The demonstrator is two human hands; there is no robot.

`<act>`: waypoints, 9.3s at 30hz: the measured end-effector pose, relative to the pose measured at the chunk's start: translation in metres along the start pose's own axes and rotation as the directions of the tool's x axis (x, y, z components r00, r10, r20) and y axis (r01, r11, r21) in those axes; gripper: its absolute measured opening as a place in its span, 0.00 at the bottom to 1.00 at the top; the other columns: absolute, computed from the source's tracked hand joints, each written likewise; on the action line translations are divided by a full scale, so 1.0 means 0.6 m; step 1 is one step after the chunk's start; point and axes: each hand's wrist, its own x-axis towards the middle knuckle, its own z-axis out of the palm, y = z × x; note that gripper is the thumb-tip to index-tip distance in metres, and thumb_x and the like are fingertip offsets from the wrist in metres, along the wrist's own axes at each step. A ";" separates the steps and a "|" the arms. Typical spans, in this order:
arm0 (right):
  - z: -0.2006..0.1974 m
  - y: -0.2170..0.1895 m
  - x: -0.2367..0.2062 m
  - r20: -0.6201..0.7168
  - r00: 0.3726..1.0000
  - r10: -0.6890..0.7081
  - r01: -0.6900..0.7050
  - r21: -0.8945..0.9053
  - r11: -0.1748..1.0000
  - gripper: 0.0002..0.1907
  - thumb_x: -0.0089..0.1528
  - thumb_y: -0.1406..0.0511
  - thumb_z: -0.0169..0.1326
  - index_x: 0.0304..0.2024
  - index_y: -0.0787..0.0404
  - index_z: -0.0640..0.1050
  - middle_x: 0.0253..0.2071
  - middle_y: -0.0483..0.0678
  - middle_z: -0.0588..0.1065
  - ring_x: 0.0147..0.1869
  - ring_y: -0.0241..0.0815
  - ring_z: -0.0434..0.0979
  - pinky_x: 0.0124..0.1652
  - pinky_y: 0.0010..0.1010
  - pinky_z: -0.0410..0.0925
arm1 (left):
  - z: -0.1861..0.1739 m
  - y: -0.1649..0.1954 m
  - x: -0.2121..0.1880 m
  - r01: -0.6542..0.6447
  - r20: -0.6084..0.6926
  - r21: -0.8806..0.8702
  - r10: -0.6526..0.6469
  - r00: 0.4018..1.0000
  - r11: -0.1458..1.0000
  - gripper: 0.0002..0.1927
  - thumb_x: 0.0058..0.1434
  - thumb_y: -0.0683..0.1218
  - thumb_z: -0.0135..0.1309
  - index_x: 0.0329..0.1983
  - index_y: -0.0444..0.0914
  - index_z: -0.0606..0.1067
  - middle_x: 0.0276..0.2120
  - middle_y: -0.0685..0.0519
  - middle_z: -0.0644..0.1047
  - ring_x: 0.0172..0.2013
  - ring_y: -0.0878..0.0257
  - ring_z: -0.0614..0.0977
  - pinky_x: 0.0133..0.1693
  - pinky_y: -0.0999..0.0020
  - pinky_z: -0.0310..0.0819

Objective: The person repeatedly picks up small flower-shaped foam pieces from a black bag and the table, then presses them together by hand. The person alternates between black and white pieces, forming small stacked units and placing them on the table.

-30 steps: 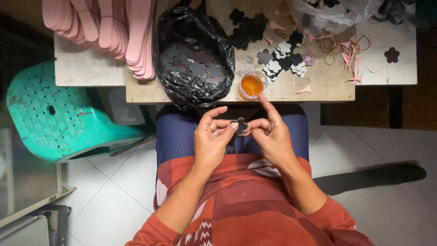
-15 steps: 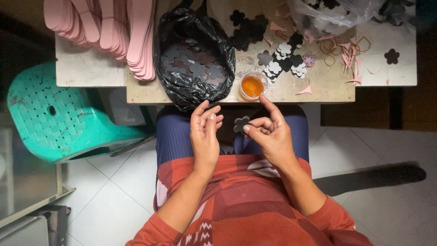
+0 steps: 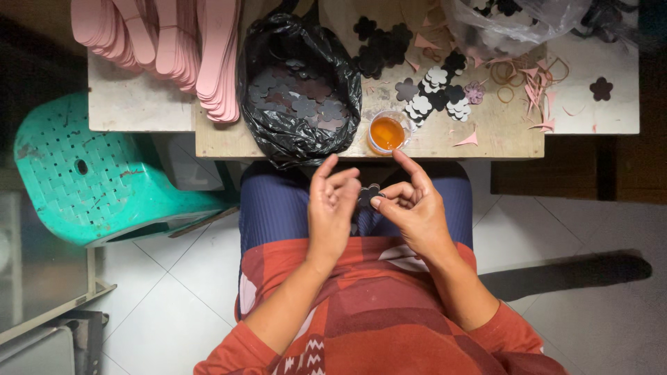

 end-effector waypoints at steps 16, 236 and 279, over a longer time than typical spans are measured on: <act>-0.005 -0.002 0.000 -0.002 1.000 -0.015 0.015 0.013 1.000 0.46 0.57 0.77 0.61 0.75 0.66 0.57 0.35 0.46 0.78 0.40 0.30 0.78 0.43 0.21 0.71 | 0.008 -0.009 -0.011 0.127 0.082 -0.092 -0.120 0.989 0.988 0.30 0.66 0.37 0.56 0.71 0.31 0.64 0.40 0.48 0.82 0.39 0.69 0.82 0.43 0.76 0.78; 0.016 0.049 0.012 -0.067 0.886 -0.458 0.385 -0.443 0.809 0.29 0.60 0.74 0.63 0.63 0.63 0.74 0.41 0.44 0.81 0.45 0.30 0.79 0.48 0.22 0.72 | -0.047 0.096 0.256 -0.501 0.281 0.861 0.741 0.610 0.086 0.11 0.49 0.41 0.63 0.34 0.41 0.75 0.43 0.44 0.80 0.43 0.43 0.82 0.43 0.57 0.77; -0.018 0.060 -0.015 -0.055 0.998 -0.015 0.009 -0.098 0.995 0.33 0.59 0.76 0.60 0.68 0.67 0.69 0.35 0.43 0.78 0.32 0.22 0.68 0.32 0.13 0.62 | -0.062 -0.043 -0.007 0.589 0.376 -0.216 -0.490 0.786 0.779 0.29 0.74 0.58 0.41 0.68 0.33 0.69 0.49 0.48 0.80 0.48 0.63 0.82 0.53 0.63 0.77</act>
